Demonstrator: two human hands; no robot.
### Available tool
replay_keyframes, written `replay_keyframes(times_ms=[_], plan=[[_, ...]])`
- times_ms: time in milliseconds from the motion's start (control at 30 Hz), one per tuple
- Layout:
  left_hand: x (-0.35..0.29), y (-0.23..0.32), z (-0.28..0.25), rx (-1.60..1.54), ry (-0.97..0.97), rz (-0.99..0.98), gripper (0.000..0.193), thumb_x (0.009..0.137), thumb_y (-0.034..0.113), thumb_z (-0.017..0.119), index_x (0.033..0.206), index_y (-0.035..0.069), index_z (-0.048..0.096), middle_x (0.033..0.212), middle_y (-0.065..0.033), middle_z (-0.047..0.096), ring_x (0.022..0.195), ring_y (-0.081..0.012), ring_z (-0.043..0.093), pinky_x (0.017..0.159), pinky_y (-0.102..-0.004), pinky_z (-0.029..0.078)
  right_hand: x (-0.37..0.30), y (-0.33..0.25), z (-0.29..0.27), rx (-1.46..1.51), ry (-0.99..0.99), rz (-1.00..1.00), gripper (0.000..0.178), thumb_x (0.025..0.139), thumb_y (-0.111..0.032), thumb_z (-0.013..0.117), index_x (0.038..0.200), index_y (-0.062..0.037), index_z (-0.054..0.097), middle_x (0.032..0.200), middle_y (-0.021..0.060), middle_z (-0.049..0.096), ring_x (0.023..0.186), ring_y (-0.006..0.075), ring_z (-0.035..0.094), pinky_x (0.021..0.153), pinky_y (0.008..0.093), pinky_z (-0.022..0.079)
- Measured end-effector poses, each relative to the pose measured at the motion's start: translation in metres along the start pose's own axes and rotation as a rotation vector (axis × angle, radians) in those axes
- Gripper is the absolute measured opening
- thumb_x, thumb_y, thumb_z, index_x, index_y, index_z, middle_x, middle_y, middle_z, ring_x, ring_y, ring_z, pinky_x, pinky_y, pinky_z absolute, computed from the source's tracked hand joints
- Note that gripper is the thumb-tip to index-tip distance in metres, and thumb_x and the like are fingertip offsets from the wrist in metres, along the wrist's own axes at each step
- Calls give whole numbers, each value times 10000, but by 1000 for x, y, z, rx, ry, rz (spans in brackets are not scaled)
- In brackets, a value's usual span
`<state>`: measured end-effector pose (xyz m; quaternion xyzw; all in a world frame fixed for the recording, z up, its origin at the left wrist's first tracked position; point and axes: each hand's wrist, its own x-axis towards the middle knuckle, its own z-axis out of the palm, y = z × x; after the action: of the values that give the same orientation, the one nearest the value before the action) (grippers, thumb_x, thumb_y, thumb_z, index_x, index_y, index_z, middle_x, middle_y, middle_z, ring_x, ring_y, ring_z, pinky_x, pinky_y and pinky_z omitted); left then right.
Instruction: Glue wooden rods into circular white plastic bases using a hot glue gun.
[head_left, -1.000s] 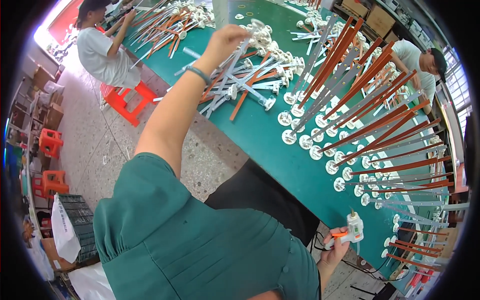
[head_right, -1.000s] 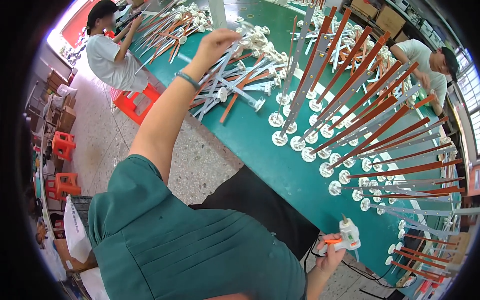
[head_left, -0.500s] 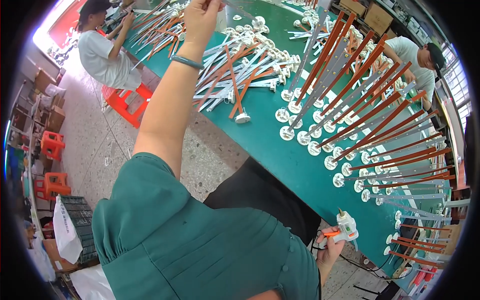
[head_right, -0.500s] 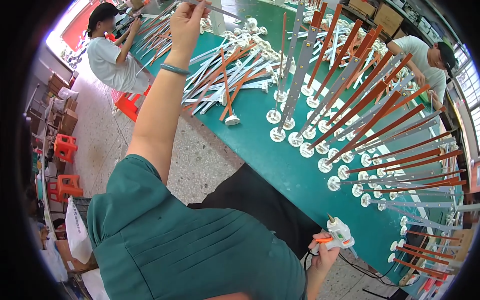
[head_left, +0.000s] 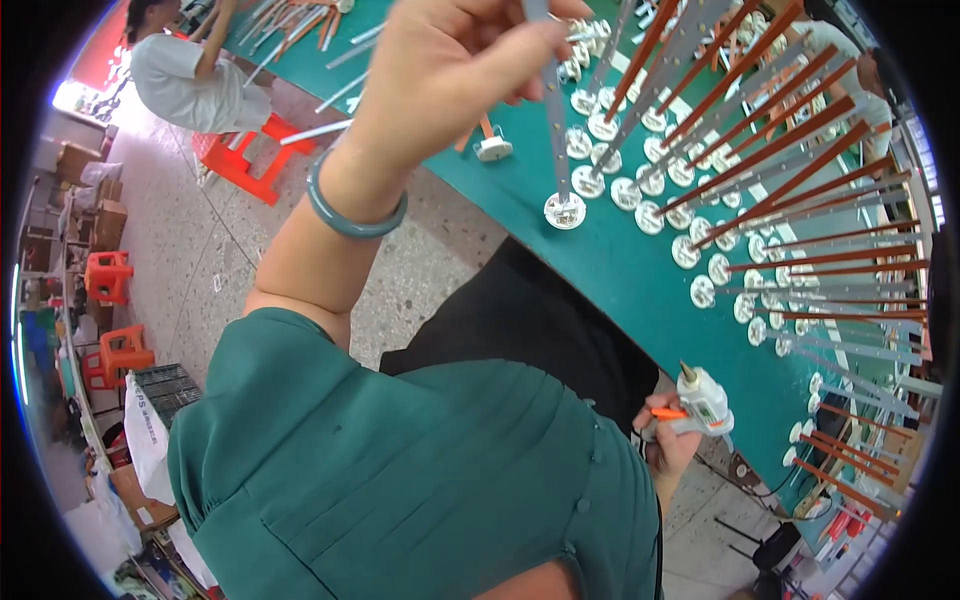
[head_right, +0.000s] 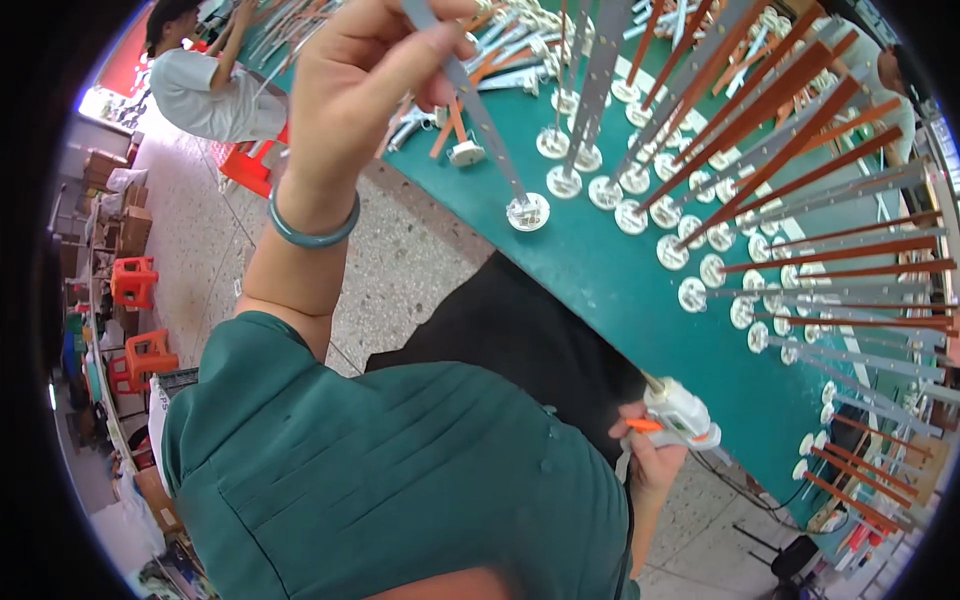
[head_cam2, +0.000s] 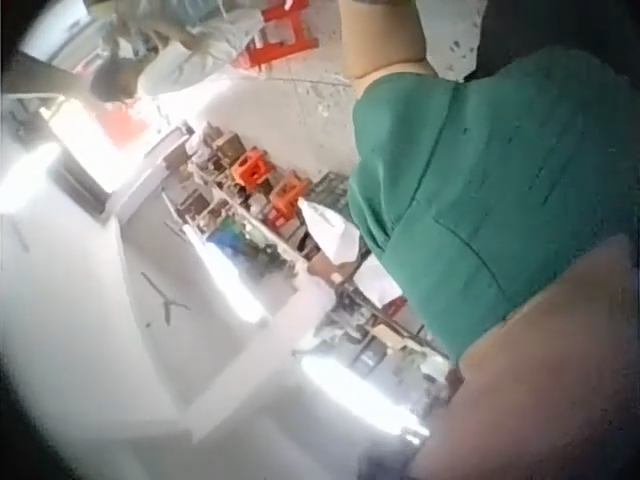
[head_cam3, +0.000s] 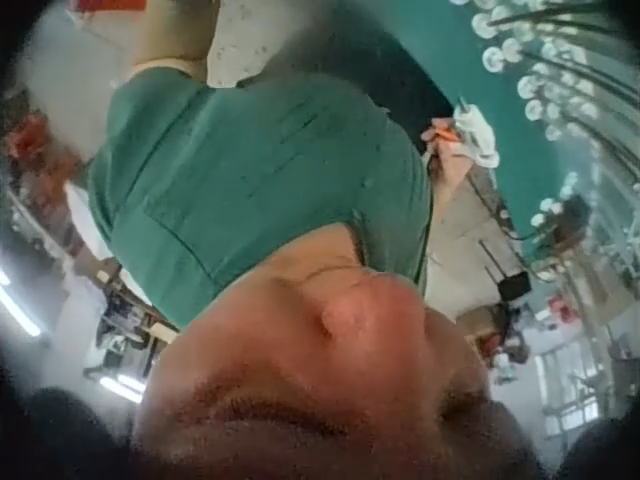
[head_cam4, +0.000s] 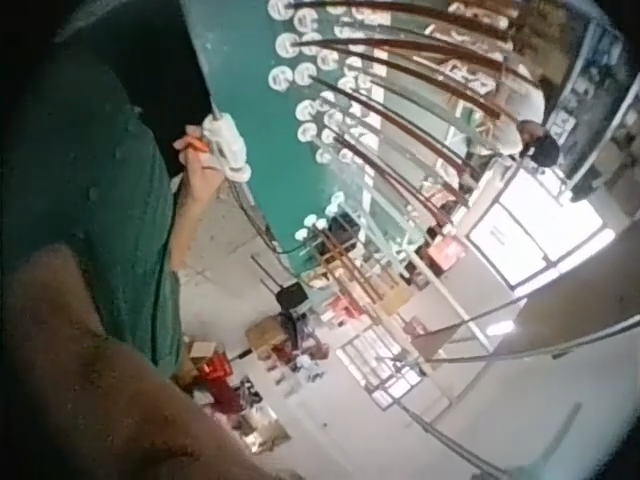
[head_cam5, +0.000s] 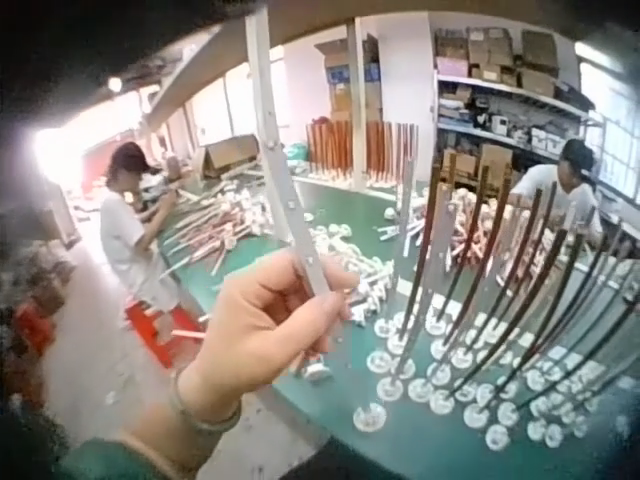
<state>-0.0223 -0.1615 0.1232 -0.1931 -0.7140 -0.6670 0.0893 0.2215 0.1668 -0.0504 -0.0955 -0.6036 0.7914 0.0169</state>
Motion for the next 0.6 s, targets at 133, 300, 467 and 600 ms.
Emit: replay_keyframes(times_ms=[133, 300, 467, 600], plan=[[-12, -51, 16, 167, -248, 267, 166, 951, 81, 627, 1087, -6, 668, 848, -5, 654, 704, -45, 595, 628, -192, 472, 8, -4, 14, -14, -34, 24, 444, 783, -178, 748, 1105, 14, 508, 1005, 205, 649, 708, 240, 638, 655, 338, 520], [-31, -75, 34, 165, -319, 252, 144, 866, 65, 719, 998, 16, 689, 839, -34, 652, 736, -100, 627, 660, -243, 501, 4, -2, 9, -32, -18, 13, 390, 789, -141, 729, 1081, -12, 506, 1009, 211, 644, 719, 237, 631, 681, 337, 517], [-47, -95, 35, 274, -429, 208, 98, 877, 71, 702, 957, 21, 681, 837, -41, 662, 737, -134, 651, 645, -272, 508, 8, 1, 11, -50, -6, 31, 377, 822, -130, 696, 1123, 11, 518, 1061, 220, 650, 734, 227, 625, 709, 320, 505], [-54, -110, 31, 269, -471, 169, 76, 885, 72, 693, 929, 13, 676, 834, -60, 671, 733, -168, 656, 641, -293, 504, 27, -7, 28, -149, -53, 49, 394, 884, -134, 639, 1223, 38, 534, 1131, 196, 662, 724, 171, 600, 704, 278, 474]])
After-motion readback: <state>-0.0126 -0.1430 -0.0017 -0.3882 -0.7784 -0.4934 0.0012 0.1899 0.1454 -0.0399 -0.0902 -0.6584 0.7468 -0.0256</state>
